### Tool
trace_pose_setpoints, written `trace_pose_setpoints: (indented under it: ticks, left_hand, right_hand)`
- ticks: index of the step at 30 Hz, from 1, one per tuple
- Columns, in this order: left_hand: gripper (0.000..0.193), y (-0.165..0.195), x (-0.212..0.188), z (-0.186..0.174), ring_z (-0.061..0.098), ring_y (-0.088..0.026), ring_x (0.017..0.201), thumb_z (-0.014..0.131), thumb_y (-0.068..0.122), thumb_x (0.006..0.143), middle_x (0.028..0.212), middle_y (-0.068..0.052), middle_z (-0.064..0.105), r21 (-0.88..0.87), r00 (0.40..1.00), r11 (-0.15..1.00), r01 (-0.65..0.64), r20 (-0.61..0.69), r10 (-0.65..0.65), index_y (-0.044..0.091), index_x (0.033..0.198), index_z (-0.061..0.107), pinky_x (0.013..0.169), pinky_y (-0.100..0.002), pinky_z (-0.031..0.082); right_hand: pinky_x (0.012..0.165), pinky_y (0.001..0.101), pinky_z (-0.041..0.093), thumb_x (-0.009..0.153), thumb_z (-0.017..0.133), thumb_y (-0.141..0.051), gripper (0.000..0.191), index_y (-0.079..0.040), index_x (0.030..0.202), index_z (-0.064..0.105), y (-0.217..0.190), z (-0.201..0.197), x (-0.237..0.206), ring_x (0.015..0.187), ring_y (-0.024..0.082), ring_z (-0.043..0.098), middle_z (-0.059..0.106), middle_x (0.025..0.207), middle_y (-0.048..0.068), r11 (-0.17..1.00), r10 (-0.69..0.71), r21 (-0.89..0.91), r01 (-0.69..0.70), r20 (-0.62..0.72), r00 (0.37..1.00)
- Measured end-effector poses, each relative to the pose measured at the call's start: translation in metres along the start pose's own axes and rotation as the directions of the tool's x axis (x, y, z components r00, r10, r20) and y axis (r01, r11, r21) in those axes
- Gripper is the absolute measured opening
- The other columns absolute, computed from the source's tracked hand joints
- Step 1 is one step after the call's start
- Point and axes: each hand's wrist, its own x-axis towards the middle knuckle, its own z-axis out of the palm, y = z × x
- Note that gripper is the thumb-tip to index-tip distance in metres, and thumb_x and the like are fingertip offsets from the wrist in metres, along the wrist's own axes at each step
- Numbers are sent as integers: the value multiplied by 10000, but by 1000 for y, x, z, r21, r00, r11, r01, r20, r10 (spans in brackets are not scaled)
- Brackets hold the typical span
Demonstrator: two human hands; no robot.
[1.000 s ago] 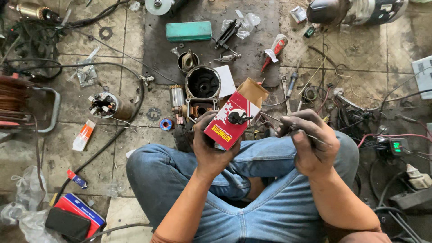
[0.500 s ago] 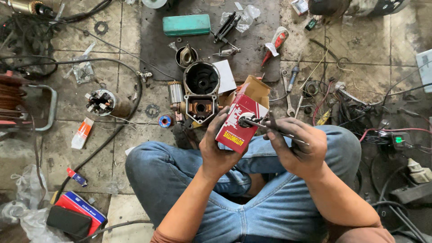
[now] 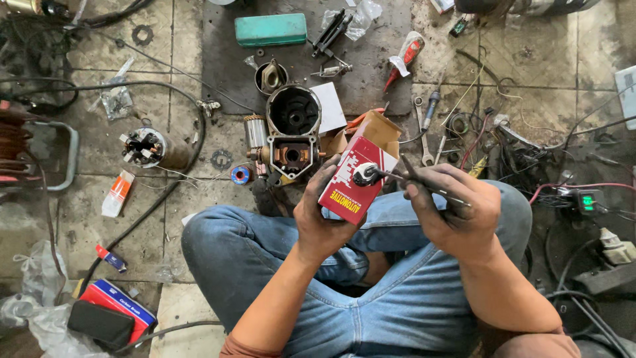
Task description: The person sits on the floor and uses a small metal tool to scrape and clean the interior of a cylindrical motor housing. They also handle a red and white box labeled 'AUTOMOTIVE' and apply a dark substance from it onto the tool before continuing to work on the motor part.
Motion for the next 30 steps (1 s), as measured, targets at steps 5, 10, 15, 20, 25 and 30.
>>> trace_pose_setpoints:
  ticks: [5,10,15,20,25,30]
  left_hand:
    - [789,1,-4,4,624,-356,1382,915,74,767,1454,-231,597,-2,1000,1000,8,20,-8,34,1419,474,1162,-428,545]
    - [794,2,-5,1,640,-355,1365,904,92,753,1459,-234,601,16,999,999,41,12,-41,38,1423,482,1141,-416,554]
    - [790,1,-4,-1,637,-359,1370,900,88,758,1461,-234,598,21,1000,999,29,6,-30,41,1425,480,1144,-417,556]
    - [775,0,-3,-3,640,-357,1372,904,90,766,1458,-230,603,26,999,999,39,-13,-39,42,1415,485,1147,-420,559]
    - [793,-2,-2,-4,605,-365,1407,905,65,780,1470,-222,588,-15,1000,1000,-12,-12,12,53,1436,459,1184,-443,543]
    - [842,-2,-1,-3,600,-365,1403,919,66,766,1477,-225,572,-16,1000,1000,-23,2,23,58,1452,431,1178,-443,544]
  right_hand:
    - [717,285,566,853,760,33,212,32,1060,711,-6,-5,4,810,210,746,739,947,147,994,-106,-13,108,101,989]
    - [696,256,565,906,746,49,197,26,1100,717,-8,-4,3,813,196,742,737,953,128,998,-9,-60,12,46,999]
    - [717,276,569,838,774,29,238,27,1070,720,-8,0,2,814,198,749,740,956,143,994,-103,-7,105,151,983]
    - [760,286,571,895,770,33,213,33,1099,709,-9,3,1,853,215,747,732,988,144,994,-62,-83,66,48,997]
    - [719,288,565,859,774,23,208,21,1058,715,-7,4,0,808,221,741,731,949,145,989,-127,-53,135,122,984]
    - [714,270,575,931,751,34,204,18,1127,699,-4,3,0,868,229,753,732,1003,146,988,-140,-65,141,26,990]
